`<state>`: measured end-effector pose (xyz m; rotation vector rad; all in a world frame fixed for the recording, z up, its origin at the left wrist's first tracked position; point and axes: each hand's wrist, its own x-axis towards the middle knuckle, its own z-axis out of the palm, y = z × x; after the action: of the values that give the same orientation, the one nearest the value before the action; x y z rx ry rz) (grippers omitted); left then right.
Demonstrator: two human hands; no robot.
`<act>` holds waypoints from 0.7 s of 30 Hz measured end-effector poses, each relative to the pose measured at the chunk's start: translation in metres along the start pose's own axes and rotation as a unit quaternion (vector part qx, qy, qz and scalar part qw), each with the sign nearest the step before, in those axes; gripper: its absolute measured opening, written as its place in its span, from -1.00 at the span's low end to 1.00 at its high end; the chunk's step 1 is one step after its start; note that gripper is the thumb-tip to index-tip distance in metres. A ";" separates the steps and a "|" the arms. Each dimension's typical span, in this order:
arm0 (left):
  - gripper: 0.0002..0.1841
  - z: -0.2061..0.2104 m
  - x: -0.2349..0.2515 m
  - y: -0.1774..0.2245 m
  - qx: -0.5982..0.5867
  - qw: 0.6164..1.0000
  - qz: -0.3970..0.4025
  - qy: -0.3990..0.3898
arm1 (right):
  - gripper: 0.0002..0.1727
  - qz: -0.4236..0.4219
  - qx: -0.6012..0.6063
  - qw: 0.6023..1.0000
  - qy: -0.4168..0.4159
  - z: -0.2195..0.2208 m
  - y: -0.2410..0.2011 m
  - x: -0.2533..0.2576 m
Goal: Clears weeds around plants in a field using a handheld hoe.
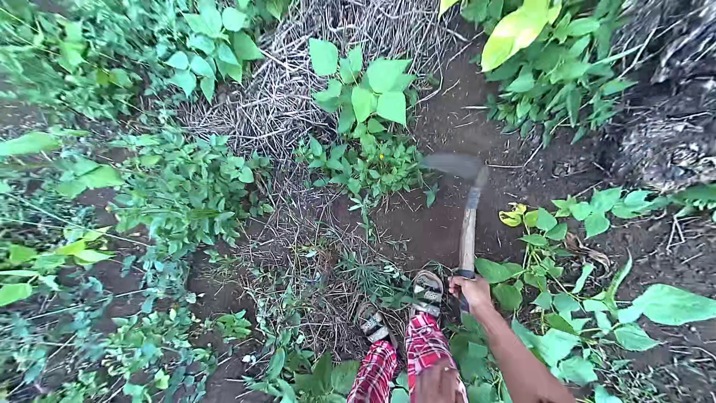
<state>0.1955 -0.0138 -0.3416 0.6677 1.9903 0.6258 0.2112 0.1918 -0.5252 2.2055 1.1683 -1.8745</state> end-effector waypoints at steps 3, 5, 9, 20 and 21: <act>-0.69 0.027 0.009 0.016 0.043 0.998 0.046 -0.005 | -0.77 -0.045 0.110 0.993 -0.014 0.031 -0.089 0.018; -0.65 0.038 0.020 0.026 0.057 0.997 0.043 -0.032 | -0.88 -0.068 0.170 0.983 -0.020 0.054 -0.133 0.035; -0.62 0.039 0.048 0.055 -0.083 0.996 -0.007 -0.036 | -0.87 -0.050 0.170 0.982 -0.059 0.088 -0.133 0.097; -0.61 0.054 0.080 0.071 0.104 0.981 -0.130 -0.097 | -0.73 0.152 -0.272 0.947 -0.082 -0.051 0.005 0.078; -0.61 0.057 0.081 0.073 0.101 0.982 -0.129 -0.094 | -0.76 0.130 -0.226 0.963 -0.072 -0.045 -0.012 0.075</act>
<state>0.2250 0.1025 -0.3680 0.5529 1.9354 0.2001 0.2422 0.2596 -0.5715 1.8379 1.0846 -1.4588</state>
